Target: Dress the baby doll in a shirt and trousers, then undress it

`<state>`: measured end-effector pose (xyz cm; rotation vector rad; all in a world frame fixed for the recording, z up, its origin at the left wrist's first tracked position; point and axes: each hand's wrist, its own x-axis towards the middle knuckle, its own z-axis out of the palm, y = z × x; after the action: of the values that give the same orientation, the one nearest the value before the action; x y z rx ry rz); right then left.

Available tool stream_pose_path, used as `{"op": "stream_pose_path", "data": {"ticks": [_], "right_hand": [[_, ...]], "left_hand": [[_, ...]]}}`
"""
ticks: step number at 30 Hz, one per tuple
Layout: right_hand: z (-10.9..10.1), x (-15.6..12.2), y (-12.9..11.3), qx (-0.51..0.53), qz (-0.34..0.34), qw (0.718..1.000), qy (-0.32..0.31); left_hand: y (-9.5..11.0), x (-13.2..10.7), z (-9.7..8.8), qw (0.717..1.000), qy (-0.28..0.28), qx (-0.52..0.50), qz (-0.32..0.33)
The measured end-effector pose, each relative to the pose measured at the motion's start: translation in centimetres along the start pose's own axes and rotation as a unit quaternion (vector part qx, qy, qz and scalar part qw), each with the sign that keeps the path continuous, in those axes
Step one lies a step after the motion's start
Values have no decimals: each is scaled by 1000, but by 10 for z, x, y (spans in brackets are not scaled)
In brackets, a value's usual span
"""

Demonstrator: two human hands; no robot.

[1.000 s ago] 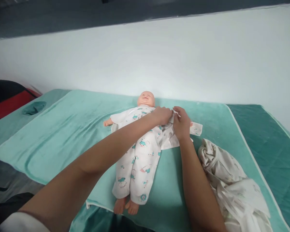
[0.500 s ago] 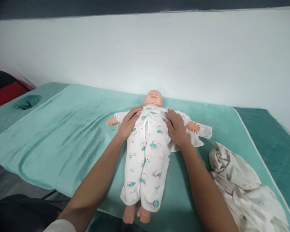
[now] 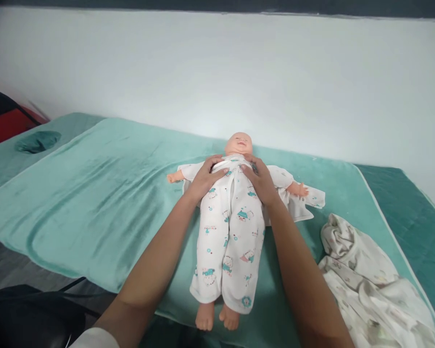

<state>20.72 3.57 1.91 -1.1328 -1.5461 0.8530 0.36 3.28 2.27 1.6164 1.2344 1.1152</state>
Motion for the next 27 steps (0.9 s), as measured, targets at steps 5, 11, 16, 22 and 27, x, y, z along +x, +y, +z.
{"op": "stream_pose_path", "data": {"ticks": [5,11,16,22,27], "right_hand": [[1,3,-4,-12,16,999,-28],[-2,-8,-14,-64,-38,996,-45],[-5,-25,-20,-103,-70,992,-28],[-19,-59,-8,7,-90,993,79],[-26,-84,3,51,-16,995,88]], "left_hand": [[-2,1,3,999,7,30,41],[1,0,8,975,57,154,150],[-5,-4,8,966,82,186,162],[-14,-6,3,973,99,159,137],[-21,-3,2,979,116,113,120]]}}
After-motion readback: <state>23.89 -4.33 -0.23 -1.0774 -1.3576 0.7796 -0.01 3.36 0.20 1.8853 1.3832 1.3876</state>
